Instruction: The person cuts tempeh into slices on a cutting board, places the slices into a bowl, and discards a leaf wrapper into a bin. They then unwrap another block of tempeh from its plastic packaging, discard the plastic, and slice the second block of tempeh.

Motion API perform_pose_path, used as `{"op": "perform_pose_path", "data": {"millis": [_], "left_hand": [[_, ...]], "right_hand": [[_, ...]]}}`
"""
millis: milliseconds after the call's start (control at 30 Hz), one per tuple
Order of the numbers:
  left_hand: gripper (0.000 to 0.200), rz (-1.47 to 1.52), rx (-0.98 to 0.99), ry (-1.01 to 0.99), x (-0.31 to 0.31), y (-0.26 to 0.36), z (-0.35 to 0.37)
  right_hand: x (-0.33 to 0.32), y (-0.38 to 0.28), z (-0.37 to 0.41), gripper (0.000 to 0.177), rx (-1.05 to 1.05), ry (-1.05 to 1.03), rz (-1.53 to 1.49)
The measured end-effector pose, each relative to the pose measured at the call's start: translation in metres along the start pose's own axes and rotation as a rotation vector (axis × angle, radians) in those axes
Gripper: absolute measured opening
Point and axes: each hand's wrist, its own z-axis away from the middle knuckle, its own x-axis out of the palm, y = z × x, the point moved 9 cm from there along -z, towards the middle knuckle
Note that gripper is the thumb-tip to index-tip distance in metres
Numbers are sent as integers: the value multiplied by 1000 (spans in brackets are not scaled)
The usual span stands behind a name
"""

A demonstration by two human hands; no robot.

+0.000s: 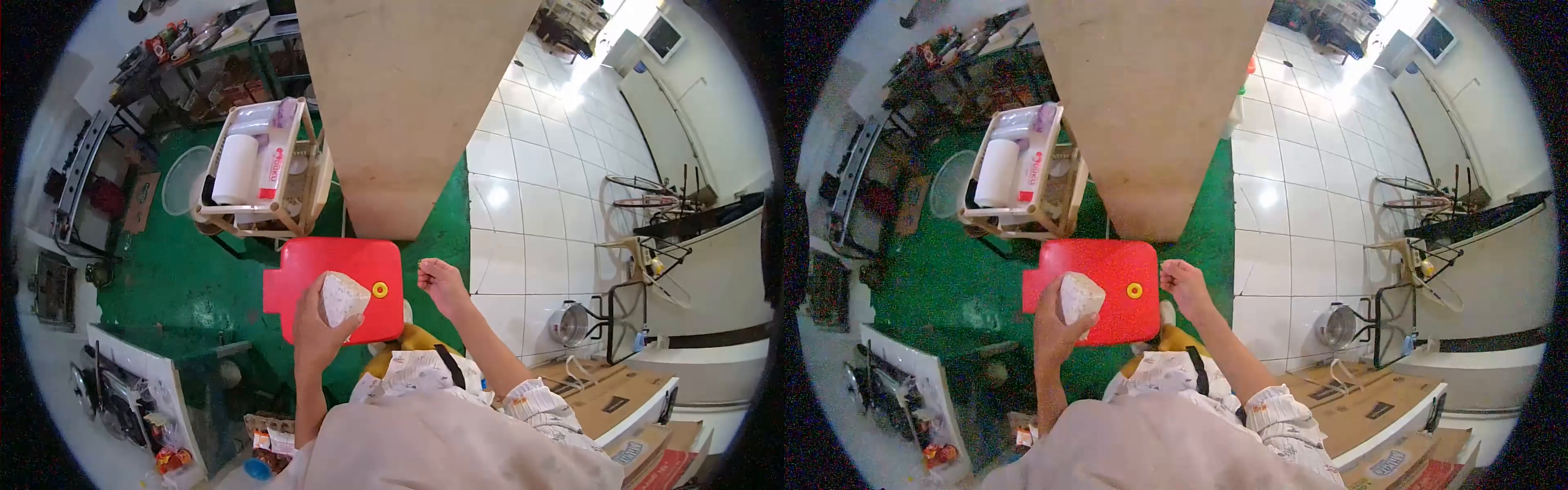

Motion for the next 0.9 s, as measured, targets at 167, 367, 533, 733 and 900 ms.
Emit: {"op": "perform_pose_path", "data": {"millis": [167,367,533,733,900], "left_hand": [[82,-65,-50,-11,-7,1,20],[78,-29,-39,29,-5,-18,40],[78,-31,-63,103,-12,-24,53],[78,-38,-93,161,-25,-27,57],[78,-26,-103,250,-44,-33,63]], "right_hand": [[16,44,17,5,92,6,-18],[-1,46,32,6,108,21,10],[-36,39,23,7,94,27,47],[-59,35,2,9,66,36,51],[-90,36,-20,9,15,151,123]]}}
